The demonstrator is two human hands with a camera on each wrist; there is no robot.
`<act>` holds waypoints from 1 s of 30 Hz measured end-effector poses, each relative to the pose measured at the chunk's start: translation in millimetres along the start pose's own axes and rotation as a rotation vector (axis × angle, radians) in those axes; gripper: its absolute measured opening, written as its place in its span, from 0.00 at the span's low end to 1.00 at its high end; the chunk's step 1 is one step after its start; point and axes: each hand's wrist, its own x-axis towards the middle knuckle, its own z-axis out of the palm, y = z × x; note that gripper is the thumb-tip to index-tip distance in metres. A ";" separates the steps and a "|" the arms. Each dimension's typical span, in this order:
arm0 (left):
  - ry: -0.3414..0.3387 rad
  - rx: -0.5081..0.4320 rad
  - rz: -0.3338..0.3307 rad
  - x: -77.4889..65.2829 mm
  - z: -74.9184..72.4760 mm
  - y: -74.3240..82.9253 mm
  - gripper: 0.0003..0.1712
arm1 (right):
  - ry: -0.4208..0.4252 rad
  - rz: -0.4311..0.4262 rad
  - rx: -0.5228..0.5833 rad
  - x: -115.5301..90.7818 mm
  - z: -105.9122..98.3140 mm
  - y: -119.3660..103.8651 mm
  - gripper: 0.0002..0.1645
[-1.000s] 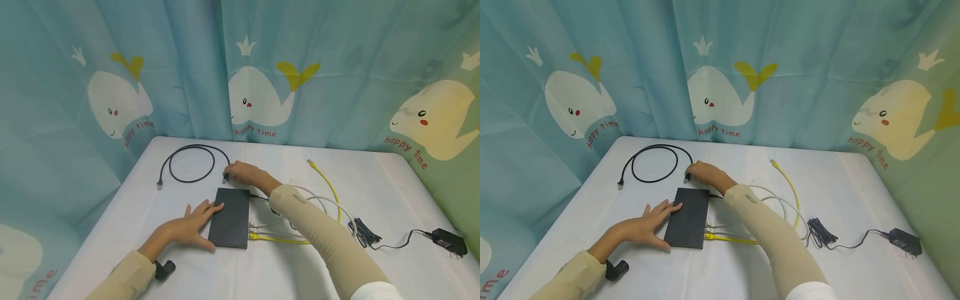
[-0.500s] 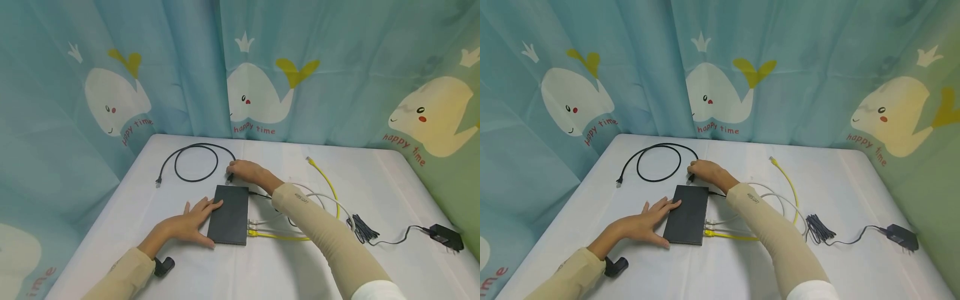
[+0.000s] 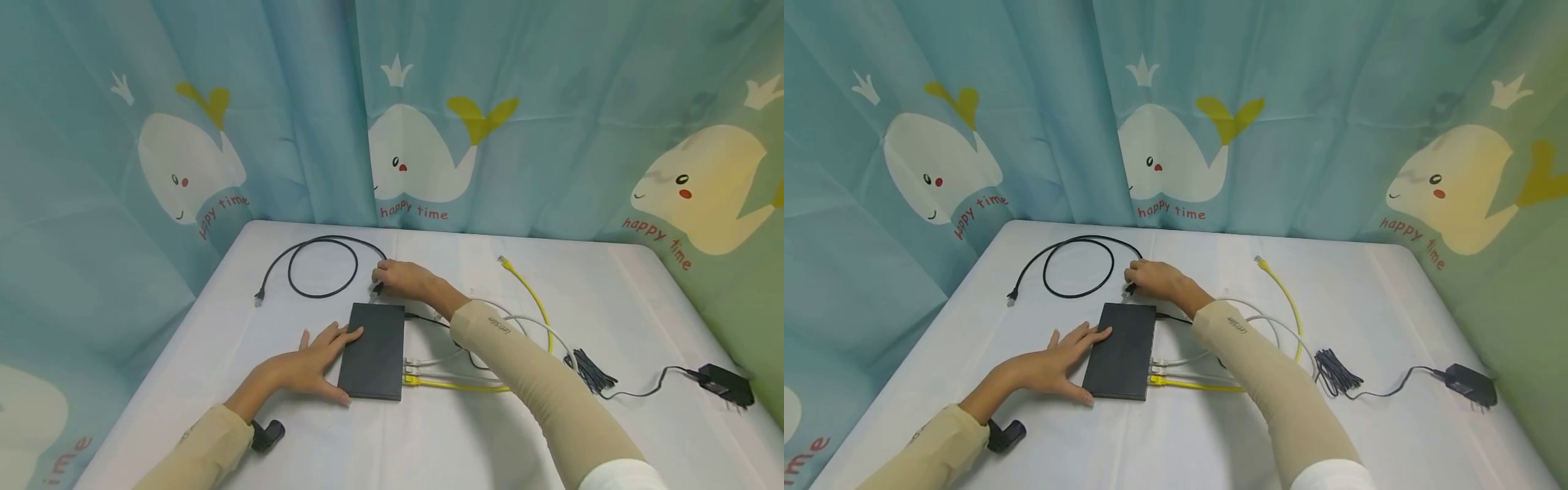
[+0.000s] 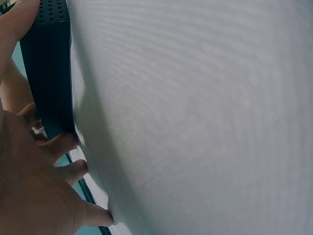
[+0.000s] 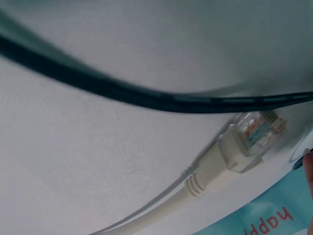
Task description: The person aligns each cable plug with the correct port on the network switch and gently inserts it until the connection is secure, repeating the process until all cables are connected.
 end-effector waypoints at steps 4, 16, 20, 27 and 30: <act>-0.005 0.000 -0.009 0.0 0.7 -1.2 0.65 | 0.064 -0.019 0.070 -0.4 -1.4 -0.5 0.09; -0.005 0.010 -0.011 0.6 -0.9 -0.5 0.65 | 0.426 -0.024 0.044 -5.2 -9.9 -8.9 0.11; 0.001 0.014 -0.017 1.3 -1.0 -0.9 0.65 | 0.521 -0.054 -0.014 -4.5 -9.2 -8.3 0.11; 0.003 0.002 -0.001 2.0 -0.3 -2.5 0.65 | 0.613 -0.075 -0.099 -6.3 -9.8 -6.6 0.12; -0.004 -0.003 -0.007 1.6 -0.4 -1.7 0.64 | 0.631 -0.082 -0.104 -6.7 -9.2 -6.1 0.12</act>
